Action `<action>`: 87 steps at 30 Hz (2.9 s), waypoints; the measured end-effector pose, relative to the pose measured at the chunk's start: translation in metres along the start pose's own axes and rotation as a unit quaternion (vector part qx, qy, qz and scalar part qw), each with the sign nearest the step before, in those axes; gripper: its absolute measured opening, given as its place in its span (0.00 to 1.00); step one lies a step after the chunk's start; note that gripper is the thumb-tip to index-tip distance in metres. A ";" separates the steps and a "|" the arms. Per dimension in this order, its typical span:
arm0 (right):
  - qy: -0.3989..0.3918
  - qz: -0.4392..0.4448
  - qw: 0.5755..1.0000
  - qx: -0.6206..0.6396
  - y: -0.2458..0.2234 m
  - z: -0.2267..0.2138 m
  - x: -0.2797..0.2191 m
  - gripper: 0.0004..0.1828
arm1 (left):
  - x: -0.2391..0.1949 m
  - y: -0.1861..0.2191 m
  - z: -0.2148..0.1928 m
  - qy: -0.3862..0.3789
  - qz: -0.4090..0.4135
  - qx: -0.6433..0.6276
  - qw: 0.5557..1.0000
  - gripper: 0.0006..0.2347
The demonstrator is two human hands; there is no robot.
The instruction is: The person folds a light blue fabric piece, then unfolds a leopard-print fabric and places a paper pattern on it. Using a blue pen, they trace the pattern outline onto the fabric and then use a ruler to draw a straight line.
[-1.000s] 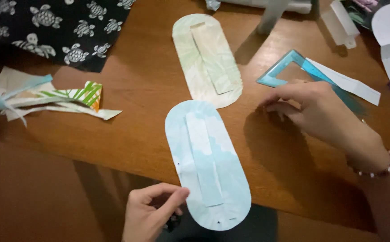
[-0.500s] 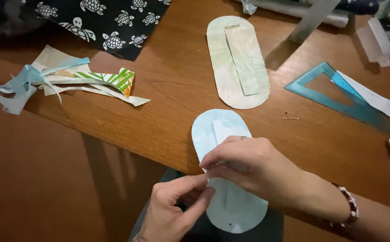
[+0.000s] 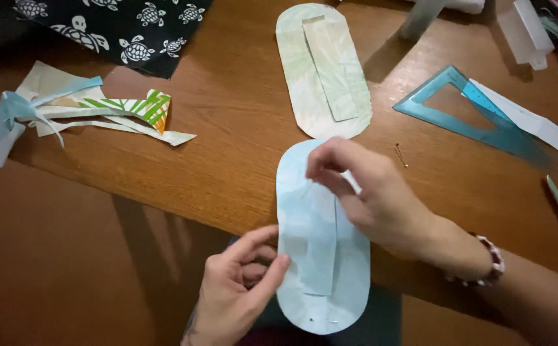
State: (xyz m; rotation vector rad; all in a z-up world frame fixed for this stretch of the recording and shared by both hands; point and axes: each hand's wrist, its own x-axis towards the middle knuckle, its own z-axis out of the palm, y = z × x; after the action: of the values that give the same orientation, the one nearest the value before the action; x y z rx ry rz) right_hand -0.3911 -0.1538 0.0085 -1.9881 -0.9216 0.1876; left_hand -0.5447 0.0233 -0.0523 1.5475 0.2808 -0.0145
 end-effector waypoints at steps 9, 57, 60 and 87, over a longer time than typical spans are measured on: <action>-0.088 0.023 0.996 0.017 -0.002 0.001 -0.019 0.03 | -0.004 -0.017 -0.036 0.303 -0.006 -0.320 0.898 0.11; -0.233 -0.247 0.920 -0.196 -0.054 0.048 -0.022 0.06 | -0.028 -0.027 -0.014 0.080 0.253 0.301 0.916 0.07; -0.246 -0.228 0.923 -0.189 -0.047 0.048 -0.018 0.05 | -0.021 -0.027 -0.016 0.051 0.276 0.285 0.917 0.05; -0.133 0.376 0.876 -0.273 0.006 -0.107 0.020 0.09 | -0.015 -0.024 -0.008 0.027 -0.001 0.010 1.000 0.12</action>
State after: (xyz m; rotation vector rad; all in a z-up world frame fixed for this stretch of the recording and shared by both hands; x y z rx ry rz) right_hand -0.3243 -0.2142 0.0692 -2.8370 -0.3122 0.7161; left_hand -0.5650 0.0277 -0.0734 1.5697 0.3256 0.0222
